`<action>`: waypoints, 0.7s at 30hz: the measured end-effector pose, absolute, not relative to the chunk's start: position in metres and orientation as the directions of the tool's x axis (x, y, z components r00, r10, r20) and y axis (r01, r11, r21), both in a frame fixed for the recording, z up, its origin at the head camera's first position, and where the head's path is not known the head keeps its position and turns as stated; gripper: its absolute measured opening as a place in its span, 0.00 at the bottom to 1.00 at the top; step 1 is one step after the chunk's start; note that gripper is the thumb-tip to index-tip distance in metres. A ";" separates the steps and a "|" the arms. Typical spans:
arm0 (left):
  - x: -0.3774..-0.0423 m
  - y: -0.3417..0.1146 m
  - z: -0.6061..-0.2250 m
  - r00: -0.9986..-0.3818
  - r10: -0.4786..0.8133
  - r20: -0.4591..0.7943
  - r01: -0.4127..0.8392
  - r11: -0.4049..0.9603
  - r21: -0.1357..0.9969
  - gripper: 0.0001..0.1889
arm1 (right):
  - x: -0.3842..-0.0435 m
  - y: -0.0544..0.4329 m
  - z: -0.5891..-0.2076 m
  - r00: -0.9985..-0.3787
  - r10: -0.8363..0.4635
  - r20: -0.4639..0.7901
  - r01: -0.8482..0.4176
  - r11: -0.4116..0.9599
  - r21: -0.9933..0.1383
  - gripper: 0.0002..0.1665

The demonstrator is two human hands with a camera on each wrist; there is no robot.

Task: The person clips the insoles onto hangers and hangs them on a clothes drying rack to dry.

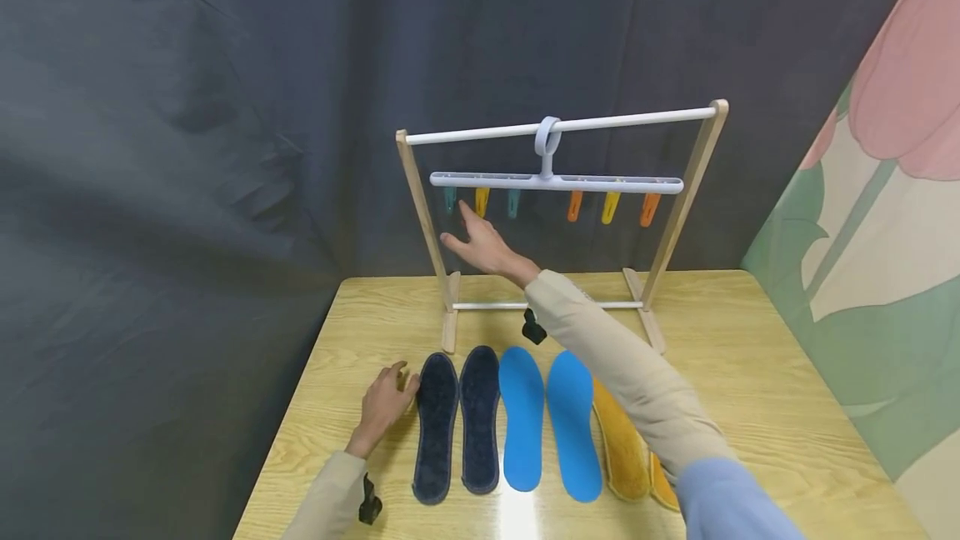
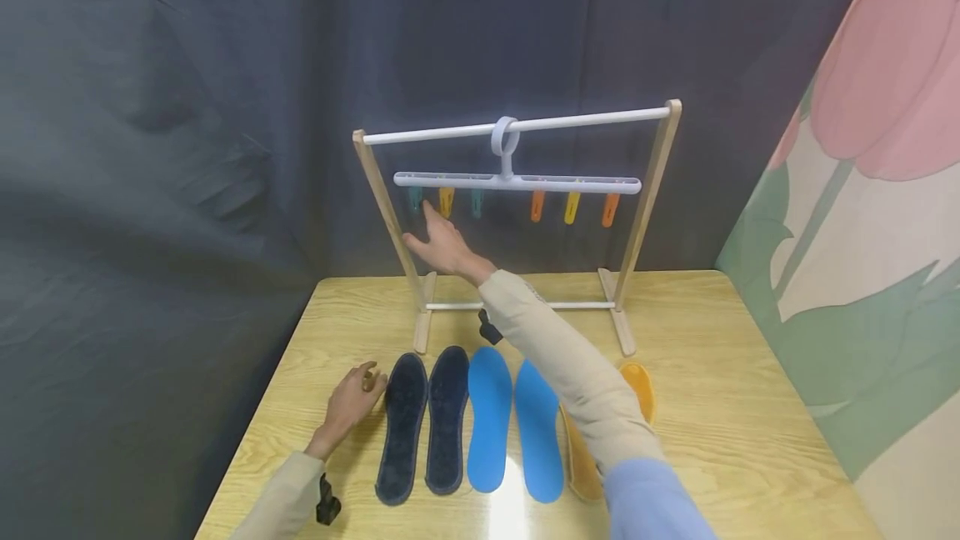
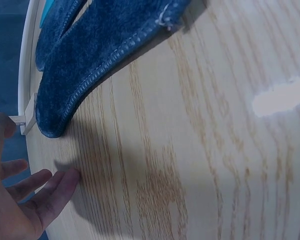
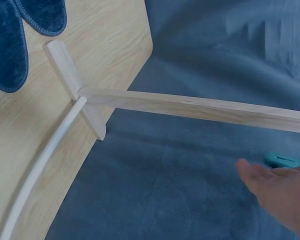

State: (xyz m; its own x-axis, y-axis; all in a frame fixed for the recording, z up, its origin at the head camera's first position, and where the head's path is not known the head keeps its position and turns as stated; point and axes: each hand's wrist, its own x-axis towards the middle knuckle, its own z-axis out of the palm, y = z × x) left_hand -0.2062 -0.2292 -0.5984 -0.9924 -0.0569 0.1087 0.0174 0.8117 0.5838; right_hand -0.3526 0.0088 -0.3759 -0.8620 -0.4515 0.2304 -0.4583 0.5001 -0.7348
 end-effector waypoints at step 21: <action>-0.208 -0.228 -0.606 -0.990 -0.046 0.134 0.037 0.826 0.562 0.24 | -0.358 0.000 -0.373 -0.864 -0.457 0.212 -0.430 0.450 -0.783 0.46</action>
